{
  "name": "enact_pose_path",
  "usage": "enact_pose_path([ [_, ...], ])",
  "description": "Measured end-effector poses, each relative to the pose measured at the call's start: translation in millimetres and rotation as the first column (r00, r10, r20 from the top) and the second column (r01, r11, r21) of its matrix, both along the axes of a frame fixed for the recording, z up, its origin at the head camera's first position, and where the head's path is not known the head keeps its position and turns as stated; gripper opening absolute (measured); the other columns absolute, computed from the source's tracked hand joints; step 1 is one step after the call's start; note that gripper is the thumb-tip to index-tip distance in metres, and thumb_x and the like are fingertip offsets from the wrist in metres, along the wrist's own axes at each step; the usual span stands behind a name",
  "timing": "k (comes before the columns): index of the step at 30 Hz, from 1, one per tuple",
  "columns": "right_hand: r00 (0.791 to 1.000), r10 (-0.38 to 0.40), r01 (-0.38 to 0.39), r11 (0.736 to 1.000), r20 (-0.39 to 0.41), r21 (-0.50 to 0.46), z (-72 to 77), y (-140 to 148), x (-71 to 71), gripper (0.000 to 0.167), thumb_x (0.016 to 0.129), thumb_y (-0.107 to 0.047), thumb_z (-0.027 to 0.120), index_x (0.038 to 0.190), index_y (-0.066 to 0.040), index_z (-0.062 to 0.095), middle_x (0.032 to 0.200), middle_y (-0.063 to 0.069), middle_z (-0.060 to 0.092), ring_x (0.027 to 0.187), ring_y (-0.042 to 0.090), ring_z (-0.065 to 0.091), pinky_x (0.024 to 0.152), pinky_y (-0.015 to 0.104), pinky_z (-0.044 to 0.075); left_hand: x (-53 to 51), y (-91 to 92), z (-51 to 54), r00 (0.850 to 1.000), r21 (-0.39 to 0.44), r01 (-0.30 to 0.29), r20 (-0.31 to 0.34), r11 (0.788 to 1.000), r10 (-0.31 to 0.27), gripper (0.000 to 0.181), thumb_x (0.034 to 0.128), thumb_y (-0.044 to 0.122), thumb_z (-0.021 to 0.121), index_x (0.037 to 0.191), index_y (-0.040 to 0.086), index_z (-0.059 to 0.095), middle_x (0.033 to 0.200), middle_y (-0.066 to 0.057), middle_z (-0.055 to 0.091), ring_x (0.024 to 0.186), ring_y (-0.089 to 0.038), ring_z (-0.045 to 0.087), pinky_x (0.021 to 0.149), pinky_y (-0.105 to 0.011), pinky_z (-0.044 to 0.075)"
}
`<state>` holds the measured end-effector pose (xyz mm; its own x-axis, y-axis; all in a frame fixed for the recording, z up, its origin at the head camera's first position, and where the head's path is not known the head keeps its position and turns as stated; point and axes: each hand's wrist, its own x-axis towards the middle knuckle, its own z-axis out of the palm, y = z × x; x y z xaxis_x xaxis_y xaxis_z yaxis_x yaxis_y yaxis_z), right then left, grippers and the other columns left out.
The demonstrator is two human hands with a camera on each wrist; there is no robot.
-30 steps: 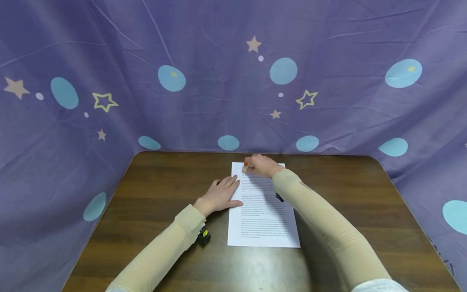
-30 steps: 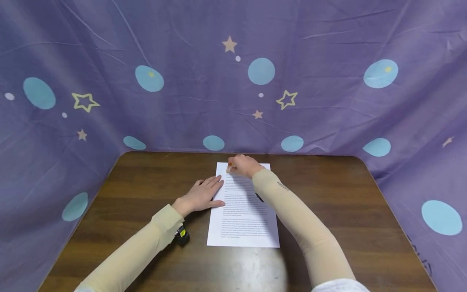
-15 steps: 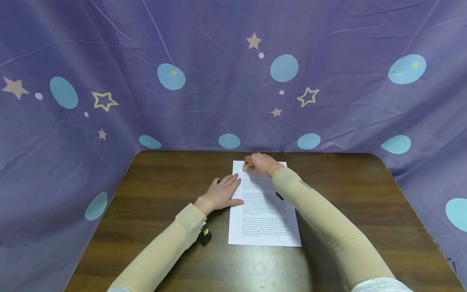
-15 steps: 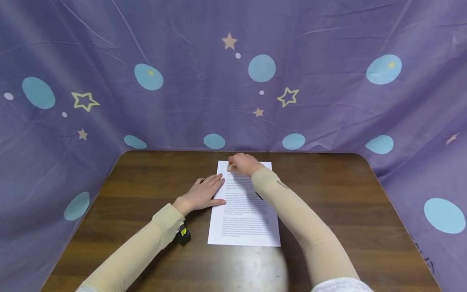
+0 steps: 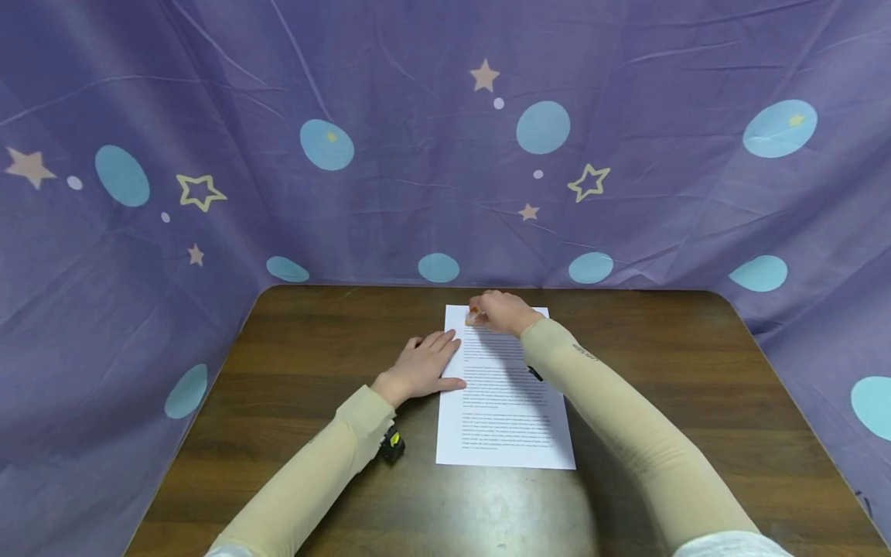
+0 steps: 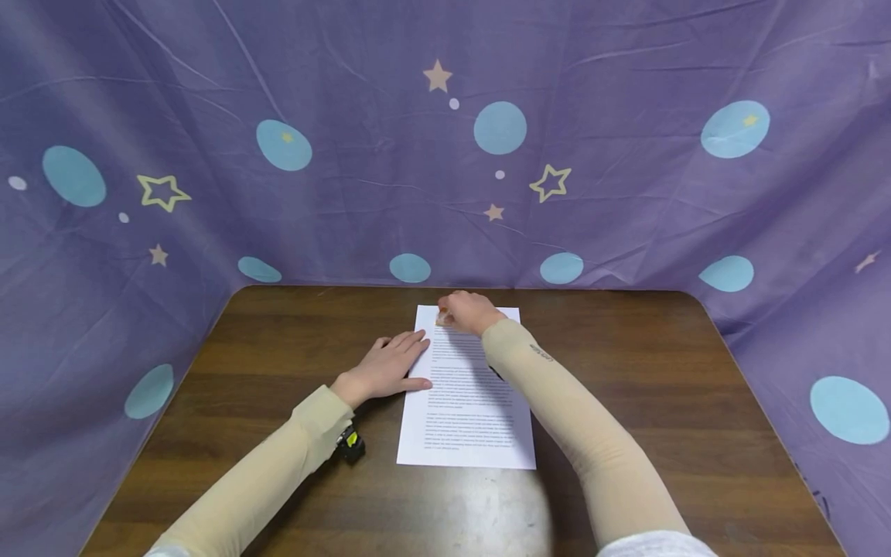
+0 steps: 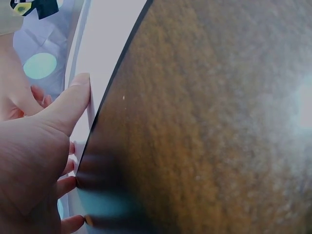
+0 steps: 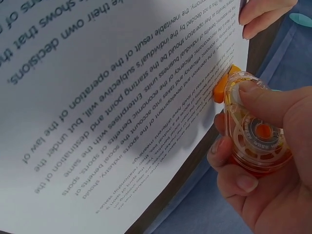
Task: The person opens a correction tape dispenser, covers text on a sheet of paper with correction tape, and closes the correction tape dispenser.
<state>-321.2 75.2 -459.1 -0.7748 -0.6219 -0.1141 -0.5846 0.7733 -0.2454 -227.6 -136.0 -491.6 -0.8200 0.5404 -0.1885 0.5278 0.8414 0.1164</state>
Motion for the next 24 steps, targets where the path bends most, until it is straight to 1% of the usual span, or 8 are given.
enact_pose_path([
  [8, 1.000, -0.016, 0.016, 1.000, -0.007, -0.003, 1.0, 3, -0.7, 0.020, 0.099, -0.018, 0.074, 0.118, -0.011, 0.074, 0.112, 0.007, 0.073, 0.105, 0.026, 0.070, 0.090, 0.041, 0.057, -0.3, 0.1, 0.9, 1.000, -0.002, -0.005, 0.004, 1.000, 0.005, 0.089, 0.0989, 0.065, 0.058, 0.163, 0.008, 0.035, 0.171, -0.012, 0.027, 0.156, -0.030, 0.027, 0.117, -0.059, 0.030],
  [16, 0.999, -0.026, 0.026, 1.000, 0.034, -0.004, 4.3, 7, 0.2, 0.019, 0.101, -0.021, 0.072, 0.117, -0.012, 0.074, 0.112, 0.005, 0.074, 0.104, 0.024, 0.070, 0.091, 0.041, 0.057, 1.3, -0.3, 1.2, 1.000, -0.001, -0.006, 0.002, 1.000, 0.006, 0.089, 0.0986, 0.066, 0.058, 0.163, 0.009, 0.035, 0.171, -0.011, 0.027, 0.156, -0.030, 0.027, 0.117, -0.059, 0.029],
  [24, 0.997, -0.063, 0.062, 0.998, 0.055, 0.016, 5.4, 13, -0.1, 0.022, 0.100, -0.023, 0.073, 0.120, -0.013, 0.074, 0.114, 0.004, 0.074, 0.107, 0.023, 0.069, 0.092, 0.042, 0.056, 0.8, -0.6, 0.1, 1.000, 0.021, -0.002, 0.001, 1.000, 0.002, 0.089, 0.0983, 0.065, 0.059, 0.162, 0.007, 0.036, 0.170, -0.013, 0.029, 0.155, -0.032, 0.029, 0.117, -0.059, 0.030],
])
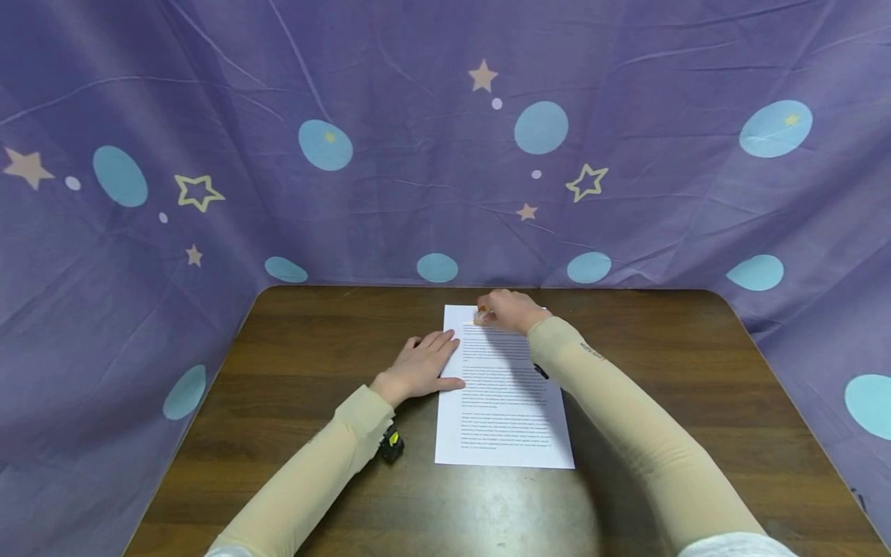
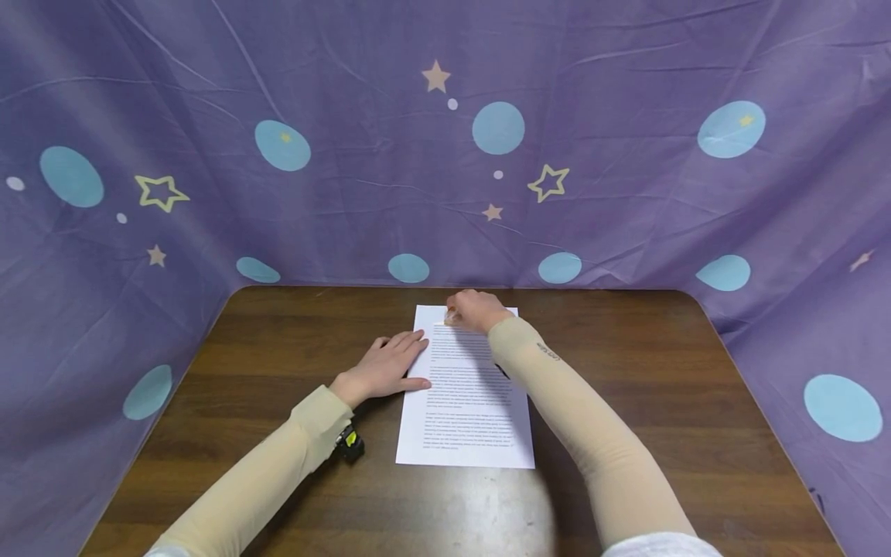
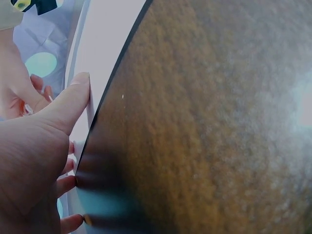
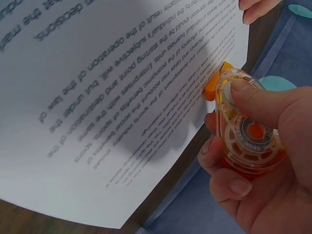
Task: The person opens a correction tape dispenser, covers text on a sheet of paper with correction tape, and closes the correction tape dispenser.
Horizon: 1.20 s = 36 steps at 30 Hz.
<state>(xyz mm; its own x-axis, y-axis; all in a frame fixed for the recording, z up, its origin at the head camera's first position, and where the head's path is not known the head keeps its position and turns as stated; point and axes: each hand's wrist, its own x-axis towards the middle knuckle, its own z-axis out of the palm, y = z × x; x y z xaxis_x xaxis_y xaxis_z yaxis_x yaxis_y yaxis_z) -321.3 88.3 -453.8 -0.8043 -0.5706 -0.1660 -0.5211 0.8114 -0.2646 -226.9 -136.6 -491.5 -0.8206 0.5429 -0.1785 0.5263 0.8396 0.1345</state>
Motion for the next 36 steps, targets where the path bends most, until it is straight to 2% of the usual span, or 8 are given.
enact_pose_path([
  [5, 1.000, -0.009, 0.009, 1.000, 0.009, 0.006, -0.8, 6, 0.0, 0.024, 0.100, -0.024, 0.073, 0.121, -0.012, 0.074, 0.116, 0.004, 0.074, 0.109, 0.024, 0.069, 0.094, 0.043, 0.056, -0.6, 0.1, -1.8, 1.000, 0.012, 0.003, 0.001, 1.000, -0.003, 0.088, 0.0984, 0.063, 0.061, 0.161, 0.006, 0.037, 0.169, -0.014, 0.030, 0.155, -0.033, 0.029, 0.116, -0.060, 0.030],
  [13, 0.999, -0.002, 0.003, 1.000, -0.039, 0.015, -3.9, 19, -2.0, 0.016, 0.100, -0.023, 0.074, 0.113, -0.016, 0.076, 0.109, 0.003, 0.074, 0.102, 0.023, 0.070, 0.089, 0.045, 0.057, -3.8, -0.8, -7.2, 1.000, -0.005, -0.005, 0.004, 1.000, 0.005, 0.090, 0.0985, 0.066, 0.058, 0.163, 0.008, 0.034, 0.171, -0.012, 0.027, 0.156, -0.031, 0.027, 0.118, -0.059, 0.029],
  [17, 0.999, -0.010, 0.011, 1.000, -0.043, 0.026, -4.1, 24, -1.9, 0.017, 0.099, -0.024, 0.075, 0.115, -0.017, 0.076, 0.111, 0.002, 0.074, 0.103, 0.023, 0.070, 0.088, 0.046, 0.058, -2.7, -1.1, -4.7, 1.000, -0.025, -0.005, 0.009, 1.000, 0.005, 0.091, 0.0989, 0.068, 0.055, 0.164, 0.009, 0.032, 0.172, -0.011, 0.025, 0.157, -0.029, 0.026, 0.118, -0.058, 0.028],
  [25, 0.999, -0.019, 0.021, 0.999, -0.039, 0.036, -0.4, 36, 1.2, 0.017, 0.100, -0.024, 0.074, 0.114, -0.017, 0.076, 0.111, 0.003, 0.075, 0.102, 0.025, 0.070, 0.086, 0.048, 0.058, -1.0, -0.6, 0.5, 1.000, -0.007, -0.004, 0.014, 1.000, 0.004, 0.090, 0.0985, 0.065, 0.058, 0.163, 0.008, 0.034, 0.171, -0.012, 0.027, 0.156, -0.030, 0.027, 0.118, -0.058, 0.028],
  [30, 0.999, -0.021, 0.023, 0.999, -0.047, 0.043, -1.2, 43, 1.8, 0.016, 0.100, -0.024, 0.074, 0.114, -0.019, 0.076, 0.112, 0.003, 0.075, 0.103, 0.025, 0.070, 0.087, 0.049, 0.058, -4.1, -1.0, -5.3, 1.000, -0.007, -0.003, 0.023, 1.000, 0.003, 0.091, 0.0986, 0.067, 0.056, 0.164, 0.009, 0.031, 0.172, -0.011, 0.024, 0.157, -0.030, 0.024, 0.118, -0.058, 0.027],
  [36, 0.999, -0.031, 0.032, 0.999, -0.033, 0.037, -0.8, 52, 3.1, 0.017, 0.100, -0.021, 0.073, 0.116, -0.018, 0.077, 0.115, 0.003, 0.075, 0.106, 0.026, 0.070, 0.089, 0.050, 0.057, -6.0, -2.9, -12.2, 1.000, 0.031, -0.001, 0.021, 1.000, 0.001, 0.093, 0.0975, 0.067, 0.058, 0.164, 0.008, 0.033, 0.172, -0.012, 0.025, 0.156, -0.031, 0.025, 0.118, -0.059, 0.027],
])
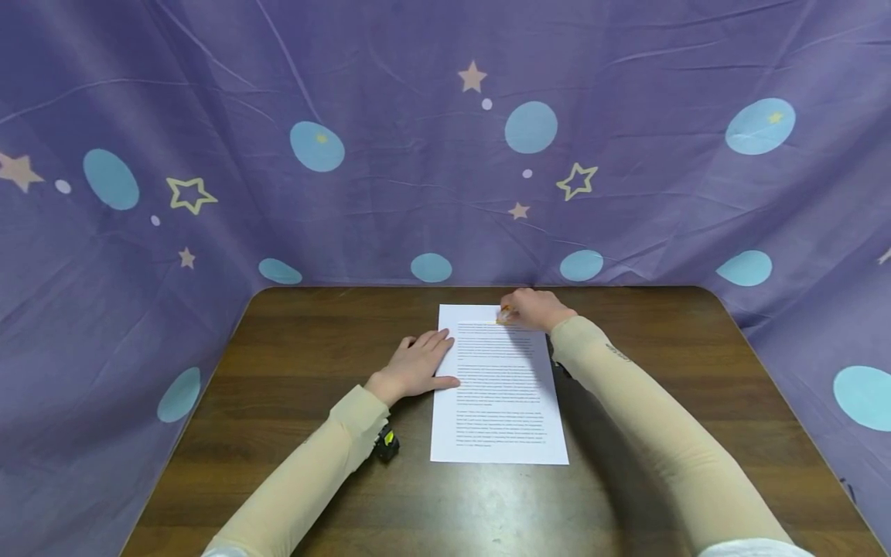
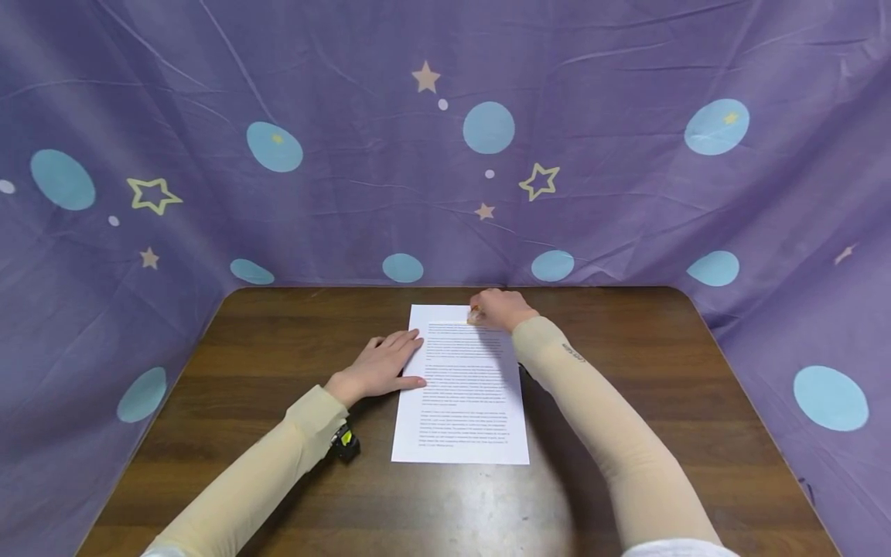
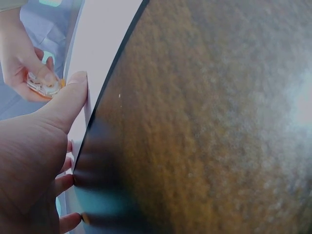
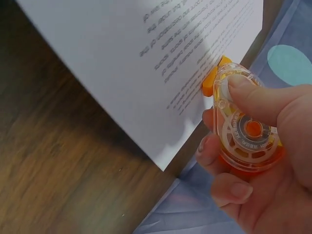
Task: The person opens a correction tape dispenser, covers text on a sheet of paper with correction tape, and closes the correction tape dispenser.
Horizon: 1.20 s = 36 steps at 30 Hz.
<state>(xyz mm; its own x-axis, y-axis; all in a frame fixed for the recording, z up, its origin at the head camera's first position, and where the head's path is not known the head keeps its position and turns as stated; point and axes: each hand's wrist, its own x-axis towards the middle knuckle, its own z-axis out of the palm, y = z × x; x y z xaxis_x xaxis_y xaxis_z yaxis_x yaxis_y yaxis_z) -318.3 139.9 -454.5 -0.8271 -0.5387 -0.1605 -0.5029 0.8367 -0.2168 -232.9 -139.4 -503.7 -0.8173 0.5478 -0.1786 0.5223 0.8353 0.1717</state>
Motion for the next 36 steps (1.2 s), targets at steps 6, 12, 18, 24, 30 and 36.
enact_pose_path([
  [6, 1.000, -0.004, 0.004, 1.000, 0.009, -0.002, -0.5, 9, 0.1, 0.016, 0.101, -0.021, 0.072, 0.115, -0.017, 0.076, 0.113, 0.004, 0.075, 0.101, 0.026, 0.071, 0.085, 0.050, 0.058, 0.2, 1.0, 2.5, 1.000, -0.018, -0.001, 0.007, 1.000, 0.001, 0.093, 0.0981, 0.068, 0.057, 0.164, 0.008, 0.032, 0.172, -0.012, 0.024, 0.157, -0.030, 0.024, 0.119, -0.059, 0.026],
  [12, 1.000, -0.006, 0.006, 1.000, -0.008, -0.021, -1.2, 22, 1.2, 0.014, 0.099, -0.018, 0.073, 0.113, -0.015, 0.077, 0.109, 0.004, 0.075, 0.098, 0.026, 0.071, 0.082, 0.051, 0.058, 0.0, 1.8, 4.0, 1.000, -0.044, 0.001, 0.001, 0.999, -0.001, 0.091, 0.0990, 0.067, 0.056, 0.164, 0.008, 0.031, 0.172, -0.011, 0.023, 0.157, -0.030, 0.024, 0.120, -0.058, 0.026],
  [18, 1.000, -0.014, 0.014, 1.000, 0.006, -0.021, -0.6, 33, 3.3, 0.017, 0.100, -0.018, 0.073, 0.117, -0.014, 0.076, 0.113, 0.005, 0.075, 0.102, 0.028, 0.069, 0.085, 0.052, 0.057, 0.9, 1.4, 4.3, 1.000, -0.031, 0.000, 0.005, 1.000, 0.000, 0.091, 0.0988, 0.066, 0.056, 0.164, 0.008, 0.031, 0.172, -0.012, 0.024, 0.157, -0.030, 0.024, 0.120, -0.058, 0.026],
  [24, 0.999, -0.034, 0.035, 0.999, 0.011, -0.011, 1.2, 42, 5.0, 0.017, 0.099, -0.017, 0.073, 0.116, -0.015, 0.076, 0.113, 0.006, 0.074, 0.103, 0.028, 0.068, 0.084, 0.052, 0.056, -0.3, -0.2, 1.5, 1.000, -0.007, 0.006, 0.005, 1.000, -0.006, 0.092, 0.0983, 0.067, 0.056, 0.164, 0.008, 0.032, 0.172, -0.012, 0.024, 0.157, -0.031, 0.024, 0.119, -0.059, 0.026],
  [30, 0.999, -0.051, 0.051, 0.999, 0.011, -0.005, 1.1, 50, 5.5, 0.017, 0.100, -0.015, 0.072, 0.116, -0.014, 0.076, 0.113, 0.007, 0.074, 0.104, 0.030, 0.069, 0.085, 0.054, 0.056, -1.1, -0.5, 0.5, 1.000, -0.006, 0.002, 0.005, 1.000, -0.002, 0.093, 0.0977, 0.068, 0.057, 0.164, 0.008, 0.032, 0.172, -0.012, 0.024, 0.157, -0.031, 0.024, 0.119, -0.059, 0.026],
  [36, 0.997, -0.071, 0.071, 0.997, 0.022, -0.014, 0.6, 55, 8.0, 0.017, 0.100, -0.016, 0.072, 0.117, -0.013, 0.076, 0.113, 0.006, 0.074, 0.103, 0.029, 0.069, 0.087, 0.053, 0.055, 0.5, 0.1, 2.7, 1.000, -0.010, 0.004, 0.014, 1.000, -0.004, 0.092, 0.0986, 0.067, 0.056, 0.164, 0.008, 0.030, 0.172, -0.012, 0.023, 0.157, -0.031, 0.023, 0.119, -0.059, 0.025],
])
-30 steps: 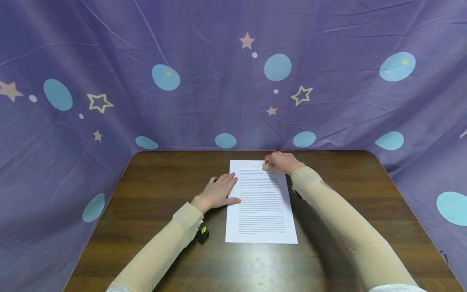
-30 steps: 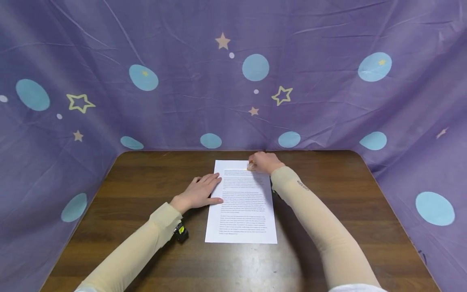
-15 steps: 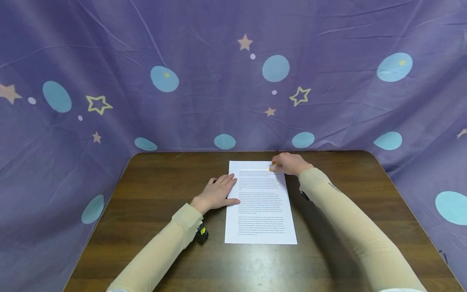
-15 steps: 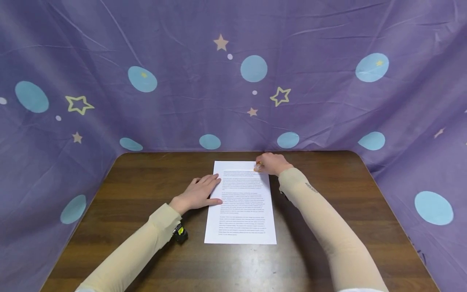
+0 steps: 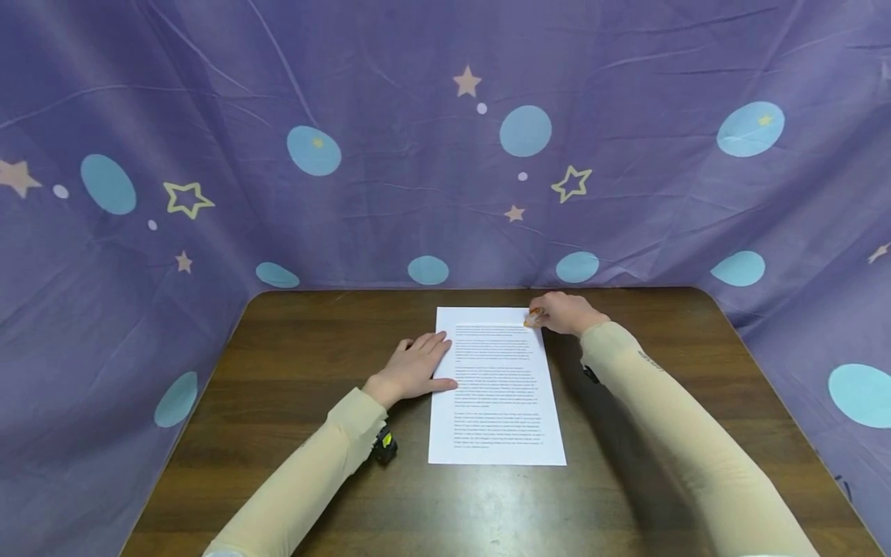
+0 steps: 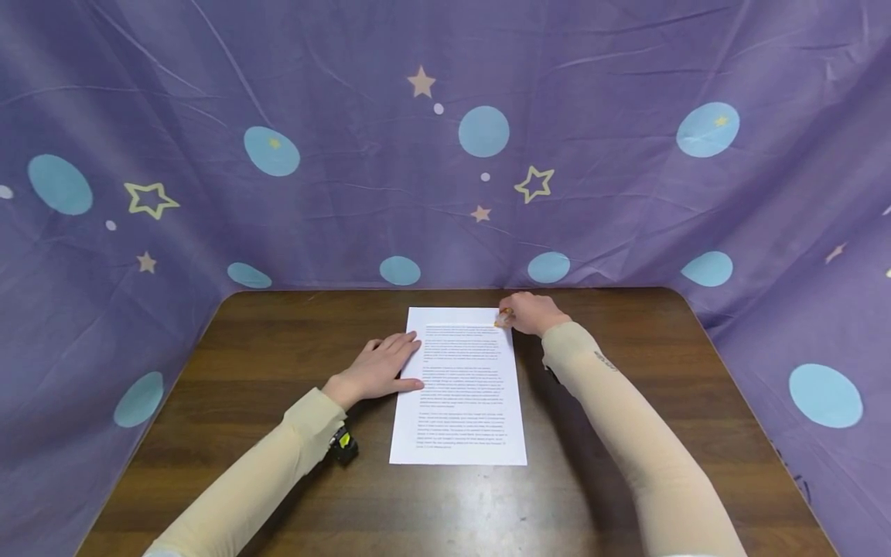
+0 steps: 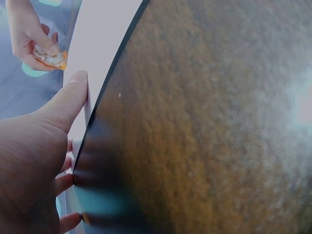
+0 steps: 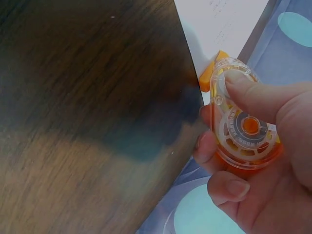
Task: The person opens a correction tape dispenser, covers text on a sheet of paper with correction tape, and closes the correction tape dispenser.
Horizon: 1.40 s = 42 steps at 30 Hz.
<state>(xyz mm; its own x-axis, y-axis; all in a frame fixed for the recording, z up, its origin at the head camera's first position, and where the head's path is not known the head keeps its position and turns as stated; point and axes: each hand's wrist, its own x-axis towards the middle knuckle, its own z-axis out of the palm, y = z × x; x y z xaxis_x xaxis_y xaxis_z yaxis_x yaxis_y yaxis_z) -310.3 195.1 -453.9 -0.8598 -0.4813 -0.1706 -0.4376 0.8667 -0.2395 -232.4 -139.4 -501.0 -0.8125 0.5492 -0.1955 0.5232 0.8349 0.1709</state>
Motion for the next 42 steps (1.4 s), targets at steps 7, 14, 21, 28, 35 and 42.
enact_pose_path([
  [7, 0.999, 0.029, -0.028, 0.999, -0.016, 0.022, 0.9, -2, -0.2, 0.014, 0.100, -0.016, 0.072, 0.113, -0.013, 0.075, 0.110, 0.005, 0.074, 0.100, 0.027, 0.068, 0.084, 0.050, 0.056, 1.0, -0.2, 2.7, 1.000, -0.014, 0.007, 0.005, 1.000, -0.007, 0.091, 0.0992, 0.066, 0.056, 0.165, 0.008, 0.030, 0.172, -0.013, 0.022, 0.158, -0.031, 0.022, 0.119, -0.059, 0.026],
  [14, 0.994, 0.105, -0.107, 0.993, -0.042, -0.055, 13.8, -11, -0.8, 0.014, 0.097, -0.021, 0.076, 0.109, -0.014, 0.075, 0.102, 0.004, 0.073, 0.093, 0.024, 0.068, 0.081, 0.047, 0.056, 2.0, -1.4, 2.8, 1.000, 0.016, 0.009, -0.014, 1.000, -0.008, 0.089, 0.0986, 0.064, 0.059, 0.164, 0.008, 0.034, 0.171, -0.017, 0.024, 0.156, -0.035, 0.026, 0.116, -0.060, 0.028],
  [21, 0.987, 0.157, -0.160, 0.984, -0.035, -0.085, 13.9, -29, -1.1, 0.017, 0.099, -0.022, 0.074, 0.114, -0.014, 0.075, 0.108, 0.004, 0.075, 0.098, 0.023, 0.070, 0.085, 0.046, 0.057, 3.0, -1.3, 4.1, 1.000, 0.003, -0.004, -0.011, 1.000, 0.004, 0.089, 0.0987, 0.065, 0.058, 0.164, 0.010, 0.033, 0.171, -0.015, 0.024, 0.156, -0.033, 0.025, 0.117, -0.058, 0.028],
  [28, 0.982, 0.187, -0.188, 0.978, -0.018, -0.087, 4.4, -50, -4.4, 0.014, 0.100, -0.023, 0.074, 0.111, -0.016, 0.075, 0.107, 0.002, 0.075, 0.091, 0.018, 0.068, 0.083, 0.042, 0.056, 3.9, -0.2, 6.8, 1.000, 0.004, -0.007, -0.008, 1.000, 0.007, 0.088, 0.0991, 0.066, 0.057, 0.164, 0.010, 0.034, 0.171, -0.014, 0.024, 0.156, -0.032, 0.026, 0.118, -0.058, 0.028],
  [35, 0.983, 0.181, -0.181, 0.980, -0.012, -0.084, 1.1, -62, -4.9, 0.018, 0.098, -0.026, 0.076, 0.113, -0.016, 0.074, 0.109, 0.002, 0.074, 0.097, 0.018, 0.070, 0.086, 0.042, 0.057, 3.6, -0.8, 6.1, 1.000, 0.020, 0.001, 0.005, 1.000, -0.001, 0.088, 0.0994, 0.063, 0.058, 0.164, 0.009, 0.033, 0.171, -0.016, 0.023, 0.156, -0.034, 0.025, 0.118, -0.060, 0.026],
  [42, 0.986, 0.165, -0.164, 0.983, 0.004, -0.079, -6.5, -68, -5.5, 0.020, 0.100, -0.029, 0.072, 0.116, -0.017, 0.074, 0.112, 0.002, 0.073, 0.101, 0.019, 0.069, 0.088, 0.043, 0.057, 3.8, -0.7, 4.4, 1.000, 0.006, -0.003, -0.001, 1.000, 0.003, 0.089, 0.0994, 0.065, 0.057, 0.164, 0.010, 0.032, 0.172, -0.015, 0.023, 0.157, -0.032, 0.024, 0.119, -0.059, 0.026],
])
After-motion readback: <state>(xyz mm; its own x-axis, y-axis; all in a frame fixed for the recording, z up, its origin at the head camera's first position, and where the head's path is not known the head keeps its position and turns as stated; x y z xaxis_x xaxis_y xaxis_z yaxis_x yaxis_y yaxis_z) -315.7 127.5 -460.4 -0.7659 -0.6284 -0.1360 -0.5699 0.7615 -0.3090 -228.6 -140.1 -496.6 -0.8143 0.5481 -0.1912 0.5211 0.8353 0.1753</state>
